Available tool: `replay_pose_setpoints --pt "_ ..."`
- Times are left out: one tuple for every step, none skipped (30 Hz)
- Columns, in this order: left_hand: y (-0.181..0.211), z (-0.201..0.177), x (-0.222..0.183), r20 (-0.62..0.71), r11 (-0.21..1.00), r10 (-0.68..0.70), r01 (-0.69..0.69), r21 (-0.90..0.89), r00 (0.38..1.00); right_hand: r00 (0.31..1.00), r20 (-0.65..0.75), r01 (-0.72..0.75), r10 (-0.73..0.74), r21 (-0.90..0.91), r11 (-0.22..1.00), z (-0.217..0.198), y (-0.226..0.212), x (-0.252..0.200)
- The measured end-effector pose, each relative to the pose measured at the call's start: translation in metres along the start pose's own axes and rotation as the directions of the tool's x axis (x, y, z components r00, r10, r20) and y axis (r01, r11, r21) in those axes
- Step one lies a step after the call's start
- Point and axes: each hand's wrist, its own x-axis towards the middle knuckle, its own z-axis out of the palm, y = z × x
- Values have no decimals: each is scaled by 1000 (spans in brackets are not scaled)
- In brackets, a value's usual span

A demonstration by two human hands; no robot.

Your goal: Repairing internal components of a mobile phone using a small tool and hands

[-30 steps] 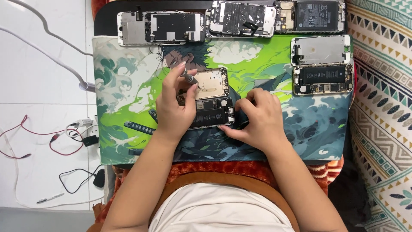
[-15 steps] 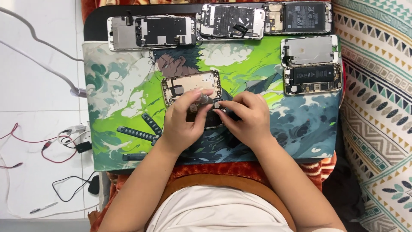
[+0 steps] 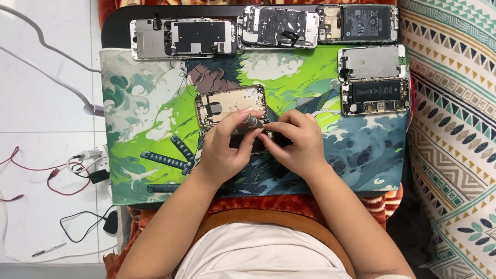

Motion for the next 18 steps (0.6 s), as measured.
replay_pose_setpoints --pt "0 0 0 0 1000 -1 1 0 1000 1000 0 0 0 0 1000 1 2 -1" --pt "0 1 0 -3 1000 -1 1 0 1000 1000 -3 -19 19 23 1000 2 5 -2" --pt "0 2 0 -5 1000 -2 2 -1 1000 999 -6 -38 38 47 998 3 7 -3" --pt "0 1 0 -5 1000 -2 2 -1 1000 999 -5 -38 39 47 998 4 8 -3" --pt "0 1 1 2 1000 0 0 -2 1000 999 -6 -39 39 54 998 4 9 -3" --pt "0 0 1 8 1000 2 -2 -3 1000 999 -6 -39 40 61 997 4 10 -4" --pt "-1 1 1 8 1000 1 -1 -3 1000 999 -6 -40 40 61 997 4 9 -3" --pt "-1 1 2 14 1000 19 -19 5 1000 999 -9 -32 33 61 998 3 8 -2" --pt "-1 1 2 22 999 36 -37 14 999 1000 -12 -25 26 62 998 3 7 -2" --pt "-3 3 0 22 999 35 -35 14 999 1000 -11 -26 27 63 998 3 7 -2" --pt "-5 5 -1 6 991 93 -93 94 996 1000 -16 -4 4 39 999 3 6 -1" --pt "-7 8 -3 -6 974 152 -148 173 988 1000 -19 18 -18 16 1000 2 5 -1" --pt "-3 8 0 -5 974 152 -148 173 988 1000 -20 18 -18 16 1000 4 8 -2" --pt "1 8 2 28 970 188 -190 153 982 998 -29 61 -62 -42 997 5 11 -3" --pt "5 8 5 59 964 224 -230 132 973 994 -35 103 -107 -100 990 7 13 -3" --pt "9 9 7 59 964 224 -230 132 973 994 -35 103 -107 -100 990 8 15 -4" --pt "14 11 9 76 950 255 -264 163 964 992 -35 116 -120 -102 988 10 16 -6" --pt "18 12 11 94 934 285 -298 194 954 991 -35 128 -133 -104 986 12 17 -7"
